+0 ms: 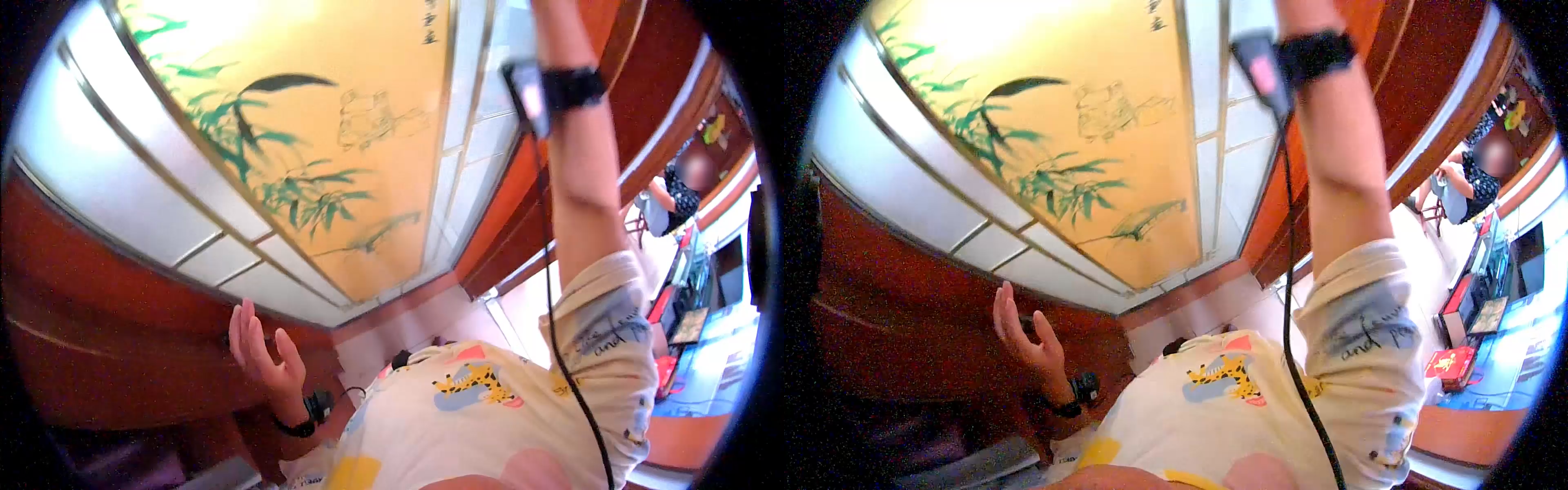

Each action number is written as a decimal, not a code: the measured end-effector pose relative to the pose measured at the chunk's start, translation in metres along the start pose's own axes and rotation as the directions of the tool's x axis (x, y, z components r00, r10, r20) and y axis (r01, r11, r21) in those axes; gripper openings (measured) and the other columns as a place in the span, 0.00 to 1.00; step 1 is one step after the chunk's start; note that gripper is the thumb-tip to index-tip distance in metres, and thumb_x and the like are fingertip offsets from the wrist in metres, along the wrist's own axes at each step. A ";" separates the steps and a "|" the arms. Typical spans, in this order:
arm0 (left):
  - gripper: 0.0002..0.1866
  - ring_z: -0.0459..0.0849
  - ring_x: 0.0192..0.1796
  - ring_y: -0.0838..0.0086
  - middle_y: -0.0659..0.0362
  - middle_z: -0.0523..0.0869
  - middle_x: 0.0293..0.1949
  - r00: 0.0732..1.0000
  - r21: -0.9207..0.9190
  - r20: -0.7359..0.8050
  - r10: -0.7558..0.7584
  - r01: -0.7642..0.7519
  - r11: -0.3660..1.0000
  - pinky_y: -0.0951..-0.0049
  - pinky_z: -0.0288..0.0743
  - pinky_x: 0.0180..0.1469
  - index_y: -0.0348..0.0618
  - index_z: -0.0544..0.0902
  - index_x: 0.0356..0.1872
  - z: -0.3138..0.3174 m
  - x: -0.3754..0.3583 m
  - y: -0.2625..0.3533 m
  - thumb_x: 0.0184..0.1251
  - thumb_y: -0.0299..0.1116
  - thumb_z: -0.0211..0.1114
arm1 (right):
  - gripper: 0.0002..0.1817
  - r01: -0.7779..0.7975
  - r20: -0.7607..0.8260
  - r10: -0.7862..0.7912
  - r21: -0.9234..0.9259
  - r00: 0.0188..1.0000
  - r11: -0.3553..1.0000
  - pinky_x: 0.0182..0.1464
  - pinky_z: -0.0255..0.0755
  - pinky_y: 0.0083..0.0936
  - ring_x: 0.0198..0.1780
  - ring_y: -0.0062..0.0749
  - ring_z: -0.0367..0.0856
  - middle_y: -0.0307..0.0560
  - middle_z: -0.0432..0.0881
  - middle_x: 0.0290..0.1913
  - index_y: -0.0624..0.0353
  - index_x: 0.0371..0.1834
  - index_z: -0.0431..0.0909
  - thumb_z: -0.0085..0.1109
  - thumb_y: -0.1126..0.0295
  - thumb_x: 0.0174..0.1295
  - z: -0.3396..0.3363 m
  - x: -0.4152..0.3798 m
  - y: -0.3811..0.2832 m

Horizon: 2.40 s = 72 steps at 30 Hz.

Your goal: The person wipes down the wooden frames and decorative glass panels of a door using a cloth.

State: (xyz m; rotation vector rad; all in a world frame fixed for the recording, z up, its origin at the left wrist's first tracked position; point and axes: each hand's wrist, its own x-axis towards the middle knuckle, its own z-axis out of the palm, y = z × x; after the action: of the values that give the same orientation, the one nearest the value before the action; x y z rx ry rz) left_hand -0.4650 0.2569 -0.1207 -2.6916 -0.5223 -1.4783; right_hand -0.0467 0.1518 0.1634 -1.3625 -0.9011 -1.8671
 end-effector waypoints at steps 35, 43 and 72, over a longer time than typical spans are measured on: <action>0.22 0.67 0.65 0.48 0.47 0.71 0.64 0.979 -0.053 0.049 -0.200 0.203 0.978 0.49 0.64 0.63 0.39 0.67 0.64 0.019 0.002 0.012 0.70 0.30 0.55 | 0.12 0.467 -0.136 -0.495 -0.194 0.858 0.863 0.55 0.61 0.49 0.56 0.55 0.67 0.56 0.72 0.50 0.55 0.46 0.75 0.48 0.63 0.64 0.063 0.225 0.052; 0.23 0.69 0.64 0.48 0.45 0.72 0.62 0.994 -0.049 0.053 -0.097 0.099 0.994 0.52 0.65 0.64 0.37 0.68 0.63 0.020 0.003 0.001 0.68 0.29 0.58 | 0.24 0.486 0.515 -0.689 0.489 0.510 0.725 0.69 0.45 0.56 0.72 0.50 0.52 0.53 0.66 0.65 0.54 0.54 0.75 0.55 0.53 0.58 -0.040 0.013 -0.085; 0.22 0.73 0.62 0.52 0.48 0.75 0.61 0.922 0.110 -0.192 -0.338 0.362 0.926 0.57 0.67 0.65 0.36 0.70 0.63 -0.034 -0.055 -0.037 0.68 0.27 0.55 | 0.36 -0.514 -0.010 0.515 -0.084 0.857 0.854 0.69 0.42 0.59 0.74 0.52 0.51 0.57 0.60 0.71 0.59 0.64 0.69 0.32 0.42 0.66 0.115 0.342 -0.013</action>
State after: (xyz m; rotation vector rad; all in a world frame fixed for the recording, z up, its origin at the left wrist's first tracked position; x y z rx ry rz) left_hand -0.5314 0.2698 -0.1523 -2.4227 -1.1011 -1.6526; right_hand -0.0836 0.2184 0.5159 -1.4897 -0.4006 -1.4882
